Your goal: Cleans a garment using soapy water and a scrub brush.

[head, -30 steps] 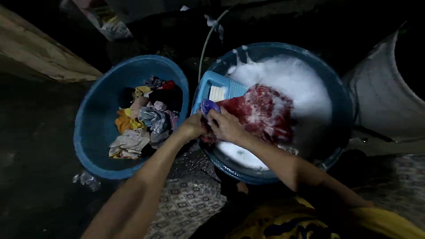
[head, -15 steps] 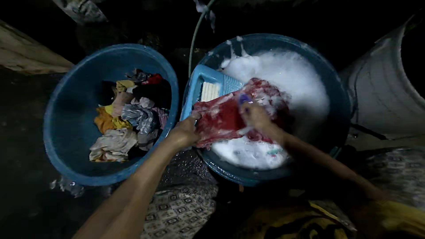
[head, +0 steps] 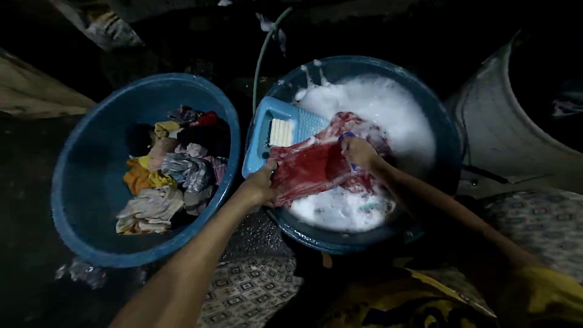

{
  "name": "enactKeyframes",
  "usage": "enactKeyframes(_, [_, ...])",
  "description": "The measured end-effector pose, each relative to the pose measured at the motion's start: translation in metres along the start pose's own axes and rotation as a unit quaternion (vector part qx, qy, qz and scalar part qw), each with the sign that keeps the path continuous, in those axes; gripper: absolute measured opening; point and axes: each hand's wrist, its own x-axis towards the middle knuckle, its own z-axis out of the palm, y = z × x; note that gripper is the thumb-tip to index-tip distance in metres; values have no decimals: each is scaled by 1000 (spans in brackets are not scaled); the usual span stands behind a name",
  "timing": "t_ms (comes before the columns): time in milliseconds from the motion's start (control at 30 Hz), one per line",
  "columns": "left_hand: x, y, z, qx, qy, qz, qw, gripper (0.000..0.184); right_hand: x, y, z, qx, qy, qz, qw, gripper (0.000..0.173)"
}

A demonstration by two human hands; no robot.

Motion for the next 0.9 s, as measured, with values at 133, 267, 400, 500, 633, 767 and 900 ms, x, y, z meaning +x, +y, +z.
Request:
enactKeyframes(133, [7, -4, -1, 32, 27, 8, 999, 77, -53, -4, 3, 35, 31, -182, 982, 15])
enactKeyframes(267, [8, -8, 6, 59, 54, 24, 997, 79, -97, 19, 49, -19, -235, -357, 904, 16])
enactKeyframes(400, [10, -8, 9, 39, 48, 34, 997, 78, -78, 21, 97, -142, -302, -329, 883, 22])
enactKeyframes(500, [9, -11, 14, -126, 31, 48, 990, 84, -62, 9, 116, -209, -351, -204, 890, 39])
enactKeyframes(633, [4, -12, 21, -356, 19, 89, 930, 82, -82, 12, 127, -243, -350, -73, 902, 37])
enactKeyframes(767, [4, -28, 15, -266, -20, 128, 955, 92, -92, 24, 103, -224, -331, -147, 905, 34])
enactKeyframes(900, [0, -35, 7, -198, -35, 116, 973, 94, -69, 8, 31, 65, -426, -168, 887, 30])
